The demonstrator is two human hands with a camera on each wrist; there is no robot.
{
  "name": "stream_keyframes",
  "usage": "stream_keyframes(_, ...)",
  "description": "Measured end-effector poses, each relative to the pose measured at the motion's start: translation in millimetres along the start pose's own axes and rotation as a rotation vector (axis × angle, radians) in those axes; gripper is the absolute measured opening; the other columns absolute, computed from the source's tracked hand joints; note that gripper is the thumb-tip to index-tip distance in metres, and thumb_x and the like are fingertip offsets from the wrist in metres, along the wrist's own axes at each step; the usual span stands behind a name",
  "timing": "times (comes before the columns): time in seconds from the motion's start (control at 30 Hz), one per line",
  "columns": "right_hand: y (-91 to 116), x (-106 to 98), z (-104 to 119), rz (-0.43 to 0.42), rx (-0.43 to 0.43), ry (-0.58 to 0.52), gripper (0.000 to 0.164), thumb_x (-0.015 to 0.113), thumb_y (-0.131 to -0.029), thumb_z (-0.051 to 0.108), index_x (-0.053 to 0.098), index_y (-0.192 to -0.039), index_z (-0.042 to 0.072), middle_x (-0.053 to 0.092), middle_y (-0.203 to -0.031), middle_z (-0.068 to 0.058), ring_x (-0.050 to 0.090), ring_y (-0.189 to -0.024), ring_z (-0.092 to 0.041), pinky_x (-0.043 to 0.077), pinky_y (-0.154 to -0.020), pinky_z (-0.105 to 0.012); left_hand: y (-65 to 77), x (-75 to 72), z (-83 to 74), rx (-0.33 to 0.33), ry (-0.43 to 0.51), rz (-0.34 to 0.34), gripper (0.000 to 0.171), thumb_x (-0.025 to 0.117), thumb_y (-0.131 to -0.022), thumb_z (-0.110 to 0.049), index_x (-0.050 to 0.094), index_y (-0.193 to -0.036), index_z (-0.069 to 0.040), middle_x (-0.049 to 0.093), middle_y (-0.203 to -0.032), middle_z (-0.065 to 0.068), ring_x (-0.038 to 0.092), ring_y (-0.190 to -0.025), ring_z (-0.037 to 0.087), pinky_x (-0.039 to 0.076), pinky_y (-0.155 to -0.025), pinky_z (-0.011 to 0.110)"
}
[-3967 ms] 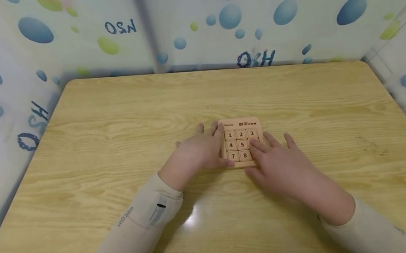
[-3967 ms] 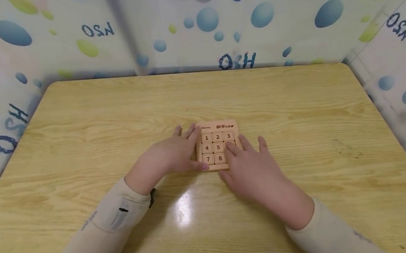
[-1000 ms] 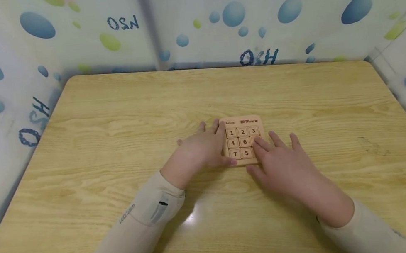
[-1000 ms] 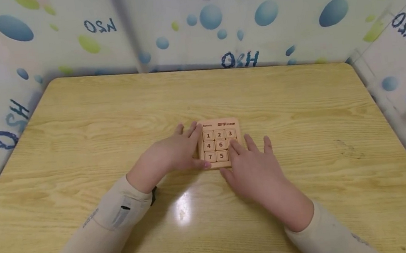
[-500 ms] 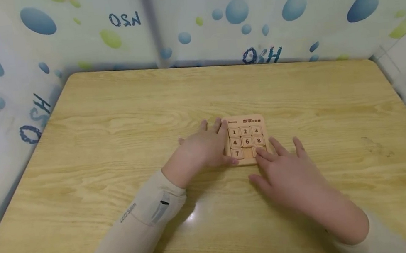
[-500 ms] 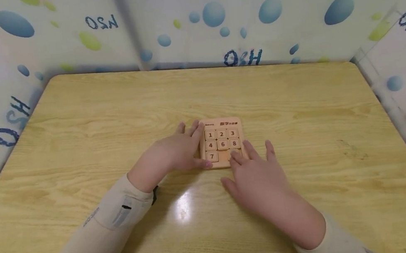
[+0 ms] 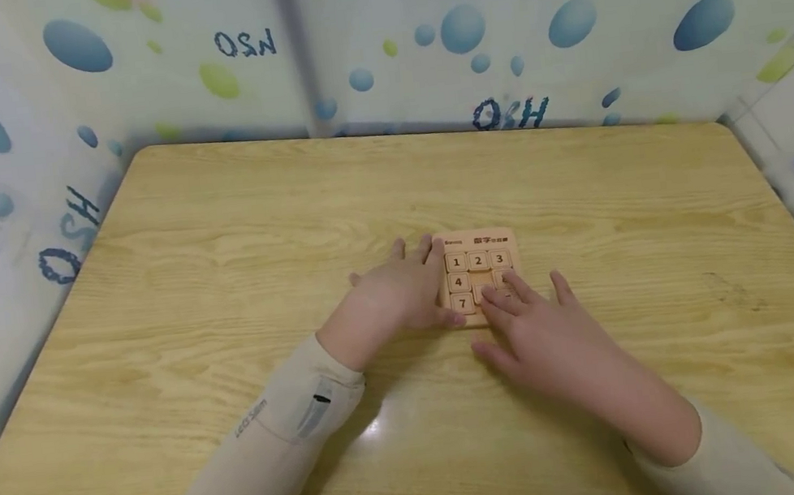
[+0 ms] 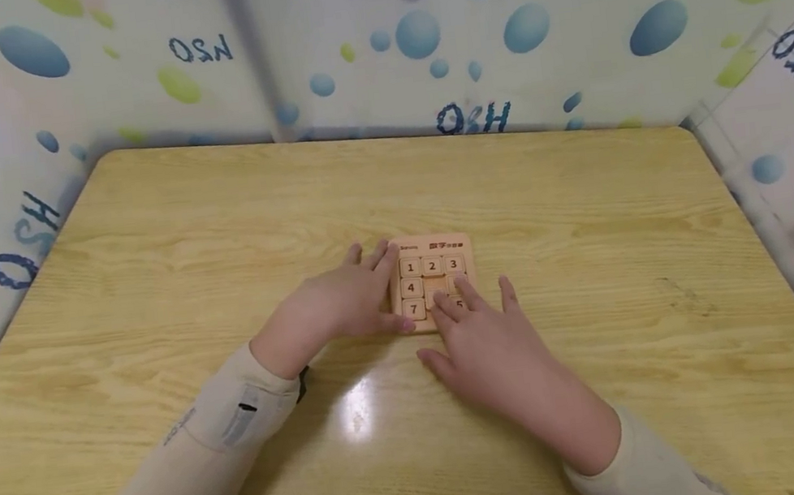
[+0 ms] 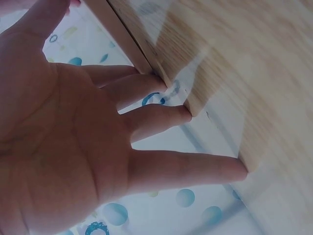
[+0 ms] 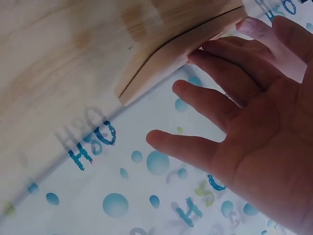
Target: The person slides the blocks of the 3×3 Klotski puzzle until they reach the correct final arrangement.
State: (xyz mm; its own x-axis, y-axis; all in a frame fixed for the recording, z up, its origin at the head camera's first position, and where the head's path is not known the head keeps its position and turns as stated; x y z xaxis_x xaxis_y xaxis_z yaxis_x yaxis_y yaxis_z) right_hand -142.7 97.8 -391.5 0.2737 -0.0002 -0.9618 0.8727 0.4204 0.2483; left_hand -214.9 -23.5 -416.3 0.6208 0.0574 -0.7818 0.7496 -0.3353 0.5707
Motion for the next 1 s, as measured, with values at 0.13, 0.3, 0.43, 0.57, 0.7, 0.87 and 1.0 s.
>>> stream_keyframes(0.13, 6, -1, 3, 0.026, -0.009, 0.013, 0.064, 0.053, -0.108, 0.055, 0.058, -0.154, 0.011, 0.053, -0.163, -0.005, 0.038, -0.159, -0.041, 0.02, -0.123, -0.083, 0.7, -1.0, 0.4, -0.004, -0.001, 0.001, 0.119, 0.074, -0.09, -0.066, 0.001, -0.173, -0.02, -0.005, -0.182, 0.0, -0.005, -0.168, 0.037, 0.018, -0.111, 0.092)
stream_keyframes(0.3, 8, -4, -5, 0.037, 0.007, -0.022, 0.067, 0.053, -0.108, 0.057, 0.056, -0.156, 0.011, 0.052, -0.164, -0.006, 0.037, -0.159, -0.042, 0.017, -0.123, -0.084, 1.3, -1.5, -0.2, 0.004, -0.006, -0.001, 0.119, 0.073, -0.091, -0.066, 0.001, -0.173, -0.02, -0.005, -0.182, 0.001, -0.004, -0.168, 0.038, 0.02, -0.111, 0.092)
stream_keyframes(0.43, 8, -9, -19, 0.036, 0.058, -0.026, 0.069, 0.055, -0.107, 0.056, 0.052, -0.158, 0.009, 0.048, -0.167, -0.009, 0.035, -0.159, -0.045, 0.016, -0.123, -0.084, 1.9, -1.4, -0.5, 0.007, -0.011, 0.001, 0.118, 0.072, -0.091, -0.066, 0.001, -0.173, -0.02, -0.005, -0.182, 0.001, -0.004, -0.168, 0.038, 0.02, -0.112, 0.092)
stream_keyframes(0.57, 8, -9, -26, 0.055, 0.076, -0.022, 0.069, 0.055, -0.107, 0.056, 0.051, -0.159, 0.01, 0.045, -0.169, -0.01, 0.033, -0.159, -0.047, 0.016, -0.122, -0.085, 2.2, -1.3, -0.4, 0.004, -0.012, 0.004, 0.118, 0.072, -0.091, -0.066, 0.0, -0.173, -0.02, -0.005, -0.181, 0.001, -0.004, -0.168, 0.038, 0.02, -0.112, 0.091)
stream_keyframes(0.7, 7, -8, -25, 0.071, 0.067, -0.027, 0.07, 0.053, -0.108, 0.057, 0.05, -0.16, 0.011, 0.042, -0.171, -0.009, 0.031, -0.16, -0.048, 0.015, -0.122, -0.085, 2.4, -1.5, -1.0, 0.007, -0.016, 0.005, 0.118, 0.072, -0.092, -0.066, 0.0, -0.173, -0.02, -0.006, -0.181, 0.0, -0.005, -0.168, 0.038, 0.019, -0.112, 0.092)
stream_keyframes(0.87, 7, -8, -20, 0.079, 0.057, -0.03, 0.07, 0.052, -0.108, 0.056, 0.048, -0.161, 0.01, 0.041, -0.171, -0.009, 0.03, -0.161, -0.047, 0.016, -0.122, -0.085, 2.1, -1.8, -1.0, 0.006, -0.015, 0.004, 0.118, 0.072, -0.092, -0.066, 0.0, -0.173, -0.02, -0.005, -0.181, 0.001, -0.005, -0.168, 0.038, 0.019, -0.112, 0.091)
stream_keyframes(1.0, 5, -8, -20, 0.089, 0.073, -0.032, 0.074, 0.052, -0.108, 0.057, 0.045, -0.162, 0.008, 0.04, -0.172, -0.012, 0.028, -0.161, -0.047, 0.015, -0.123, -0.084, 1.9, -1.5, -1.2, 0.005, -0.012, 0.008, 0.118, 0.072, -0.092, -0.066, 0.0, -0.173, -0.02, -0.005, -0.181, 0.001, -0.005, -0.168, 0.038, 0.019, -0.112, 0.091)
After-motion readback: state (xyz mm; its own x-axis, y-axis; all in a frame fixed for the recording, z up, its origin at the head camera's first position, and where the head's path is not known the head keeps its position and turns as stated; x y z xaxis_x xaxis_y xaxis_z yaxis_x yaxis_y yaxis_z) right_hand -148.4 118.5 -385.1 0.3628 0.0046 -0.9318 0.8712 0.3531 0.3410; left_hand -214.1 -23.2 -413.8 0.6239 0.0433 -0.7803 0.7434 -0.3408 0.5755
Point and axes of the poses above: each hand's wrist, its own y-axis away from the middle knuckle, its own x-axis out of the palm, z = x × y, the point moved 9 cm from there along -y, towards the middle knuckle
